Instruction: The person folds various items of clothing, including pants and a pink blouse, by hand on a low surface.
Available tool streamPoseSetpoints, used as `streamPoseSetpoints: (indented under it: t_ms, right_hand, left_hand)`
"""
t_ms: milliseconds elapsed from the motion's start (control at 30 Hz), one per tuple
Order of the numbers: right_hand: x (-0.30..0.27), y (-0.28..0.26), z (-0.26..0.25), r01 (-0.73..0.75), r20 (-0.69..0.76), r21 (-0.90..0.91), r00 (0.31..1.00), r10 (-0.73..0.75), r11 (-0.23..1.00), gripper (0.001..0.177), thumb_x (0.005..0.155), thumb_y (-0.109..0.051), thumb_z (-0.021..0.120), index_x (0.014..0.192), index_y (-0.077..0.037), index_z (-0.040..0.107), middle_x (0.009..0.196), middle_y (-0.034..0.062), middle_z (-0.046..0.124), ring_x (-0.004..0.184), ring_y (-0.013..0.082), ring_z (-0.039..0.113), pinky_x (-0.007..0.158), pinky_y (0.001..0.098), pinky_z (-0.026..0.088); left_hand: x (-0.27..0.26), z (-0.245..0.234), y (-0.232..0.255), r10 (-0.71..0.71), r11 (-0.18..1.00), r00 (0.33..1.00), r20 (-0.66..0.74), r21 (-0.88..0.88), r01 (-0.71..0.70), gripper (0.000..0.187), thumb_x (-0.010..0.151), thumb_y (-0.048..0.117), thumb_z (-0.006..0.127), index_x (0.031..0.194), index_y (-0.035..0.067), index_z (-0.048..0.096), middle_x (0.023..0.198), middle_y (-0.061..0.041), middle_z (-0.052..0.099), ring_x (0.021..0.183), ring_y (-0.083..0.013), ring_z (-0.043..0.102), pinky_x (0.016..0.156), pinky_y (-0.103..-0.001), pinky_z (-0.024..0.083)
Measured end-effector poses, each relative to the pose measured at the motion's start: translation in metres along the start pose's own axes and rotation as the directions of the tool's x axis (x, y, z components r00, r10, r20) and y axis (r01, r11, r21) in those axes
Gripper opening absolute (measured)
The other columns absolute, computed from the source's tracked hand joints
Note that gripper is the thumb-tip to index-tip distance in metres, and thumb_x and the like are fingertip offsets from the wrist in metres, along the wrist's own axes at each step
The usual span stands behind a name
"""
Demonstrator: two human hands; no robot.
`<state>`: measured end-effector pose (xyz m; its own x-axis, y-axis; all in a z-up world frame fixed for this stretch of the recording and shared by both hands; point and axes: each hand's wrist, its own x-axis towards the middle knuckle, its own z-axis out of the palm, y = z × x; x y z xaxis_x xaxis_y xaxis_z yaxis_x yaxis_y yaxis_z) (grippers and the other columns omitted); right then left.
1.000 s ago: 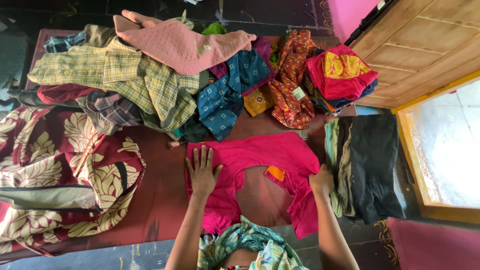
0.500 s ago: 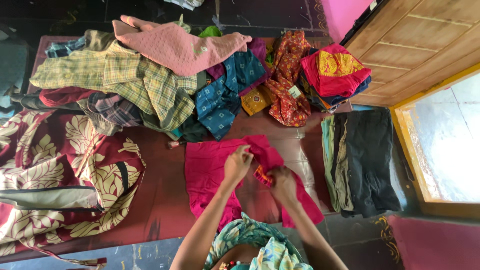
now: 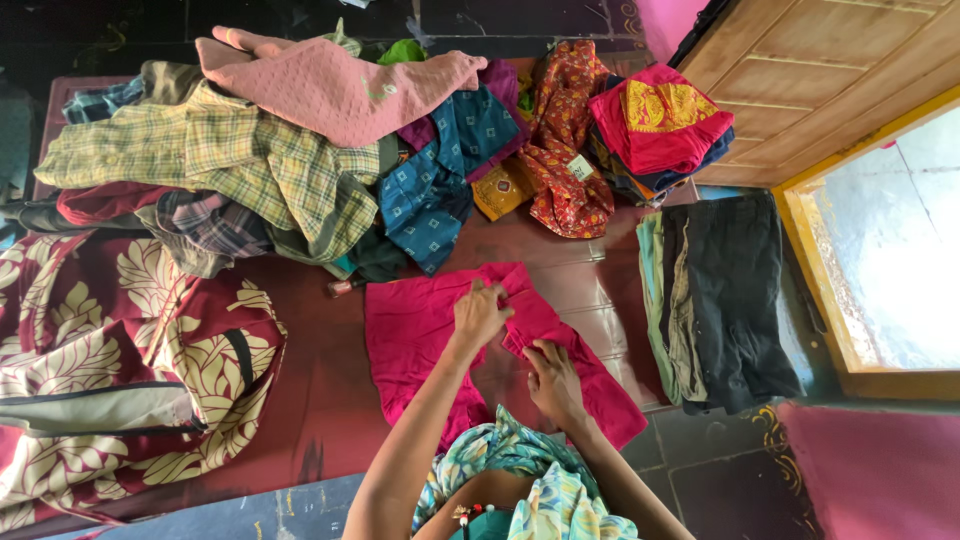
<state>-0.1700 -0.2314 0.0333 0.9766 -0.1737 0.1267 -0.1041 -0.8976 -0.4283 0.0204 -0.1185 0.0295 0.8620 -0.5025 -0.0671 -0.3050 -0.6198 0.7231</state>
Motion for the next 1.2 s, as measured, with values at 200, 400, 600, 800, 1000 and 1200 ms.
streamPoseSetpoints:
  t_ms: [200,400,600,800,1000,1200]
  right_hand:
    - [0.032,-0.030,-0.041,-0.079,-0.302,0.148,0.946,0.122,0.986,0.054,0.079,-0.019,0.081,0.126,-0.002,0.061,0.121,0.0208,0.063,0.109,0.0418,0.060,0.090,0.0487,0.049]
    - [0.084,-0.013,-0.061,-0.290,-0.325,0.294,0.866,0.381,0.911,0.020,0.089,-0.013,0.074,0.107,-0.005,0.072,0.082,0.0156,0.070,0.069,0.0291,0.067,0.063,0.0420,0.051]
    - [0.090,0.040,-0.084,-0.343,-0.423,0.345,0.774,0.471,0.874,0.038,0.097,-0.029,0.079,0.082,0.002,0.064,0.065,0.0124,0.054,0.058,0.0164,0.043,0.057,0.0383,0.042]
    - [0.095,0.029,-0.100,-0.411,-0.305,0.477,0.751,0.585,0.777,0.027,0.090,-0.024,0.081,0.089,0.002,0.071,0.065,0.0074,0.057,0.062,0.0101,0.046,0.057,0.0345,0.041]
    - [0.103,0.022,-0.130,-0.561,-0.107,0.440,0.742,0.662,0.701,0.020,0.085,-0.019,0.085,0.094,-0.003,0.078,0.072,0.0037,0.065,0.062,0.0102,0.049,0.056,0.0317,0.040]
    - [0.101,0.058,-0.158,-0.392,-0.320,0.496,0.747,0.583,0.774,0.015,0.084,-0.012,0.084,0.093,-0.003,0.078,0.080,0.0017,0.072,0.068,0.0069,0.056,0.060,0.0298,0.045]
  left_hand:
    - [-0.009,-0.005,0.018,0.071,0.984,0.994,0.080,-0.168,-0.057,0.032,0.079,0.038,0.085,0.095,0.012,0.075,0.088,-0.013,0.076,0.084,-0.0309,0.073,0.074,-0.044,0.057]
    - [-0.022,-0.023,0.053,0.145,0.882,0.975,-0.168,-0.425,-0.204,0.028,0.087,0.026,0.077,0.108,0.010,0.071,0.091,-0.011,0.074,0.080,-0.0262,0.075,0.071,-0.038,0.058]
    - [-0.041,-0.073,-0.061,-0.259,0.963,0.703,-0.662,-0.124,0.237,0.030,0.083,0.024,0.079,0.110,0.015,0.071,0.111,-0.014,0.072,0.104,-0.0372,0.065,0.088,-0.050,0.053]
    - [-0.045,-0.069,-0.144,-0.569,0.816,0.592,-0.571,-0.299,0.495,0.046,0.078,0.035,0.085,0.112,0.009,0.068,0.096,-0.017,0.072,0.091,-0.0398,0.067,0.078,-0.051,0.052]
    - [-0.041,-0.082,-0.137,-0.655,0.717,0.703,-0.276,-0.521,0.463,0.032,0.079,0.035,0.086,0.093,0.007,0.078,0.079,-0.014,0.073,0.075,-0.0308,0.071,0.072,-0.044,0.053]
    - [-0.035,-0.140,-0.099,-0.375,0.859,0.841,-0.389,-0.487,0.157,0.028,0.080,0.025,0.084,0.091,0.002,0.075,0.079,-0.017,0.071,0.069,-0.0282,0.068,0.067,-0.040,0.051]
